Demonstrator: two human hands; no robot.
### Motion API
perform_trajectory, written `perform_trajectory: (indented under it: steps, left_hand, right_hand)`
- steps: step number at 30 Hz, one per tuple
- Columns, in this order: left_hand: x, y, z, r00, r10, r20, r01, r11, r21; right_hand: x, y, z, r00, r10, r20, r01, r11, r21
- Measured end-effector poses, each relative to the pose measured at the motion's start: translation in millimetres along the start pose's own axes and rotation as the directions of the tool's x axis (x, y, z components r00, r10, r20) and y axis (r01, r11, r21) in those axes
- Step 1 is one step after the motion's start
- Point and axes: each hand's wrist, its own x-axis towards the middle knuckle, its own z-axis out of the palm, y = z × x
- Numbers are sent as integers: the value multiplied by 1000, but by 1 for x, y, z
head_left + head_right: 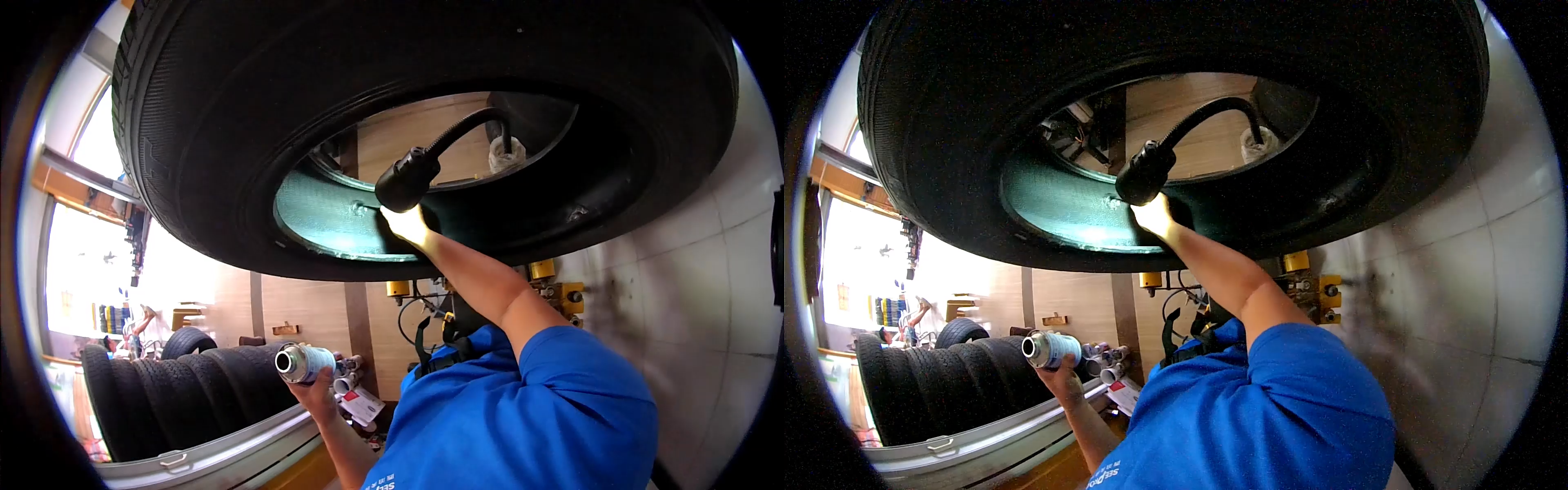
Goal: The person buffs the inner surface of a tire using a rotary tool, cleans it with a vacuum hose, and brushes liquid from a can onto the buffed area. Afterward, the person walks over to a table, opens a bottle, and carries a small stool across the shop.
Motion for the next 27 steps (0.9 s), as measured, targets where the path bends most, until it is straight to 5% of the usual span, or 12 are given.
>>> perform_trajectory:
  steps: [4,7,11,18,21,24,27]
  left_hand:
    - [0,-1,-6,999,36,-2,-36,999,14]
    - [-1,-4,-4,1000,12,1,-12,1000,12]
    - [-3,3,1,1000,16,11,-16,1000,21]
    - [-5,12,13,998,-33,45,33,999,1]
    - [-5,13,13,998,-38,42,38,999,1]
    - [-6,14,15,999,-41,22,41,999,14]
    - [-5,17,16,998,-59,31,59,998,11]
  right_hand:
    - [-5,-5,-5,1000,-23,0,23,995,-95]
    - [-6,-6,1,996,-50,79,28,966,257]
    - [-4,-1,-6,999,27,-26,-29,995,-96]
    - [-9,-27,-6,996,-66,55,48,960,275]
    - [-8,-28,-10,997,-57,47,52,994,98]
    - [-10,-28,-7,996,-26,88,5,973,232]
    - [-7,-21,-5,999,1,-37,3,992,127]
